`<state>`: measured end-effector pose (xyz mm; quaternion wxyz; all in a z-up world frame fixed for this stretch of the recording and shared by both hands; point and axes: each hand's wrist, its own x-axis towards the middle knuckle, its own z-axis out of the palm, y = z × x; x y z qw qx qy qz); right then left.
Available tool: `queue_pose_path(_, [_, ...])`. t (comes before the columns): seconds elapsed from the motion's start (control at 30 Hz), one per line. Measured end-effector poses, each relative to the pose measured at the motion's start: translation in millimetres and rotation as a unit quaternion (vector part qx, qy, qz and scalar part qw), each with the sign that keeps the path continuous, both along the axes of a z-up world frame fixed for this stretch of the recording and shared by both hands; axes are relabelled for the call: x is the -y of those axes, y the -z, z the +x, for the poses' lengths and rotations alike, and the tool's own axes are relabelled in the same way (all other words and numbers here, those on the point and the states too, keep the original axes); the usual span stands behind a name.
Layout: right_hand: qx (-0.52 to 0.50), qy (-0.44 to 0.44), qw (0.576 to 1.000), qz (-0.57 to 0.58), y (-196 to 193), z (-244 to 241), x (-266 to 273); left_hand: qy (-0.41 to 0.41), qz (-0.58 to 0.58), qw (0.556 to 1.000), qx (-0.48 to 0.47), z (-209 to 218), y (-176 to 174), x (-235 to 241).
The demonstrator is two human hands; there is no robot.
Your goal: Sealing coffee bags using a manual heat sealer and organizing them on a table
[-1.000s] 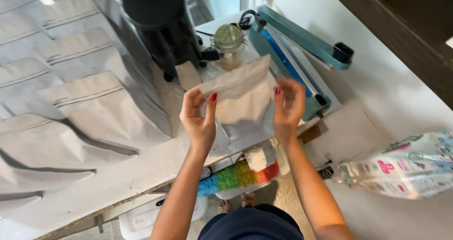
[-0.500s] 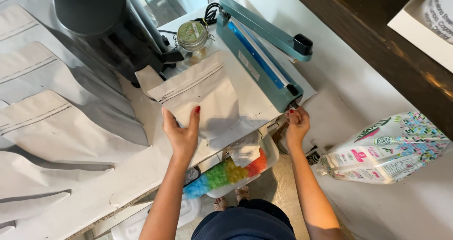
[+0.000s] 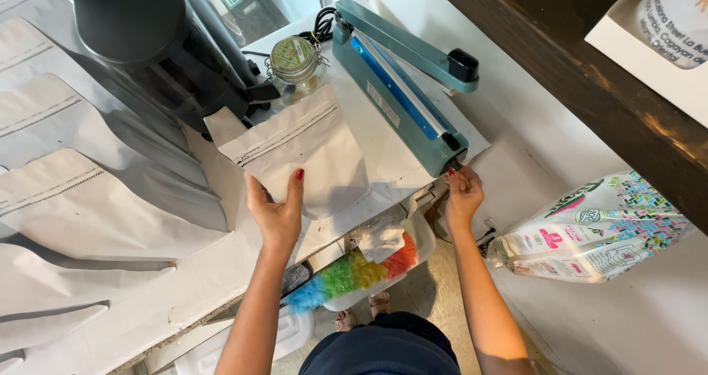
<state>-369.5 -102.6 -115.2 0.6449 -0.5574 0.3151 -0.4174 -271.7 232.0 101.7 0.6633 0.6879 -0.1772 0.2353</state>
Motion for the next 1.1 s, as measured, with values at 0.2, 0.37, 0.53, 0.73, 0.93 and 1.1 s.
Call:
queue_pose_path(0.2, [0.004, 0.028, 0.999, -0.03, 18.8, 7.6, 4.4, 0.002, -0.004, 1.0, -0.006, -0.7, 0.3, -0.3])
queue_pose_path(0.37, [0.022, 0.04, 0.999, -0.015, 15.3, 8.6, 1.1, 0.0, 0.0, 1.0, -0.007, -1.8, -4.4, -0.6])
queue_pose_path(0.53, [0.023, 0.046, 0.999, -0.011, 16.6, 9.2, 1.1, -0.002, 0.003, 1.0, -0.004, 0.8, 3.7, -1.5])
queue_pose_path(0.73, [0.02, 0.047, 0.999, -0.003, 16.4, 10.3, 0.7, -0.005, 0.014, 1.0, 0.002, 1.4, 1.3, -2.0])
queue_pose_path(0.93, [0.03, 0.05, 0.998, 0.007, 9.7, 11.7, -2.3, -0.003, 0.01, 1.0, -0.001, 1.6, 3.6, -1.9])
queue_pose_path(1.1, [0.033, 0.047, 0.998, 0.024, 14.7, 12.0, -1.7, 0.001, 0.006, 1.0, -0.003, 2.8, 3.3, -2.2])
